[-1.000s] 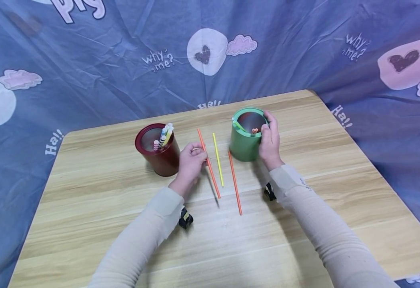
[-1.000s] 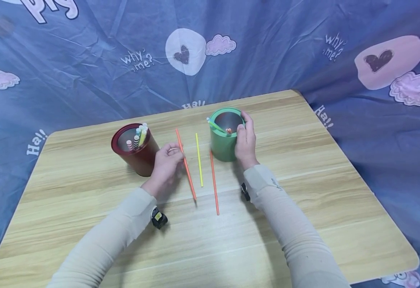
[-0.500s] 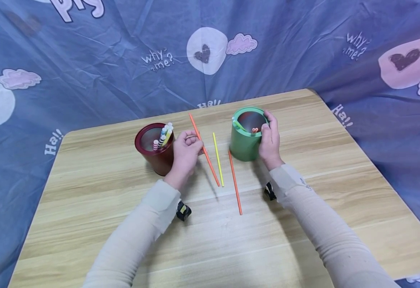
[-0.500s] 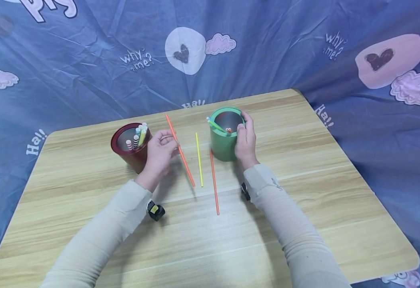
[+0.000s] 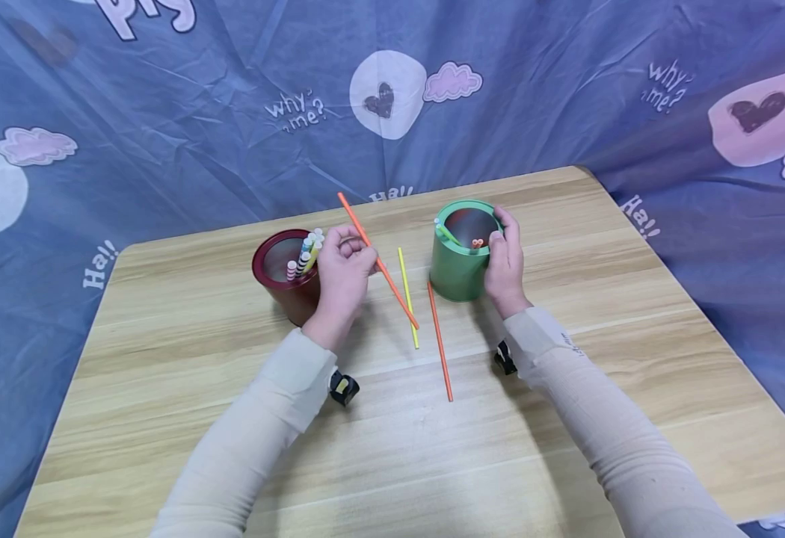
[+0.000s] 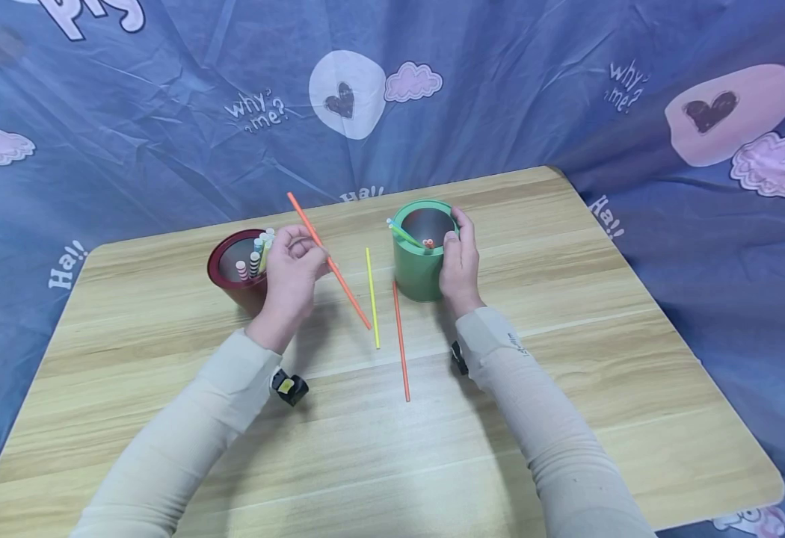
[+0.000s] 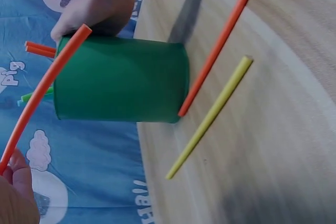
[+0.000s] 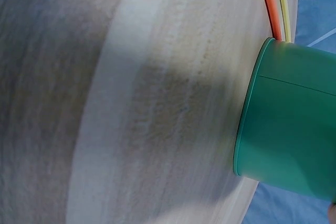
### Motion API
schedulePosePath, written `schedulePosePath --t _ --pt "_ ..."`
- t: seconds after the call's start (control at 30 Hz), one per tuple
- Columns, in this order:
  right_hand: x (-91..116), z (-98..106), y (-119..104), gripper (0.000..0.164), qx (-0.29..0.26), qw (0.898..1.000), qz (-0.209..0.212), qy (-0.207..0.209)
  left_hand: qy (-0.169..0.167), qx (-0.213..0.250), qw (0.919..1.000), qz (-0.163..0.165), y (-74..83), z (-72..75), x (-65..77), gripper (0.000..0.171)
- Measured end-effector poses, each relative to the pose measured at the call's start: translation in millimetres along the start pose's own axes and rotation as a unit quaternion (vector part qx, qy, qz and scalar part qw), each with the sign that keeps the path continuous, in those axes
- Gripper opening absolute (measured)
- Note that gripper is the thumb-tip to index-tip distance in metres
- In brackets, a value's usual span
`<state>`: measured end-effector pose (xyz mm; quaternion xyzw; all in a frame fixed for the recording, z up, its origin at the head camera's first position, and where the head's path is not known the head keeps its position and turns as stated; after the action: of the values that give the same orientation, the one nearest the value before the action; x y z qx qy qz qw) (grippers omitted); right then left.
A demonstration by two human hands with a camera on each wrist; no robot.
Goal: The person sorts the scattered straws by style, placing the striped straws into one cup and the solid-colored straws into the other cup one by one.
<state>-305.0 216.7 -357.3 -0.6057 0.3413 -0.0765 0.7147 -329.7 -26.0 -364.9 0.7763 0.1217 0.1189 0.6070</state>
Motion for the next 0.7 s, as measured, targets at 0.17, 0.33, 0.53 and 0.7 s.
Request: schedulePosePath --t 0.17,0.33,0.53,0.7 --pt "0 1 -1 0.048 0.004 1.000 0.001 0.005 0.004 0.026 0.9994 -0.022 13.0 -1.0 0.2 0.032" --pt "-1 1 1 0.048 0.009 1.000 0.001 0.007 0.005 0.044 0.9976 -0.052 22.8 -2.0 1.7 0.034" --pt "-1 0 0 0.048 0.008 1.000 0.001 0.005 0.004 0.060 0.9944 -0.087 33.5 -4.2 4.7 0.033" --pt "-1 0 1 0.048 0.007 1.000 0.003 0.006 0.000 0.078 0.9919 -0.100 42.6 -6.8 9.3 0.031"
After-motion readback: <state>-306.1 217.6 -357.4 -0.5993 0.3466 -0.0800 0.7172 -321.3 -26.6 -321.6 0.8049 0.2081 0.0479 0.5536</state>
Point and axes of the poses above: each hand's wrist, its own x-axis away from the middle knuckle, its own z-axis out of the back of the hand, y = z × x, the point moved 10 cm from there along -x, towards the middle knuckle, and after that the axes turned 15 degrees about y, right-handed, at the moved point
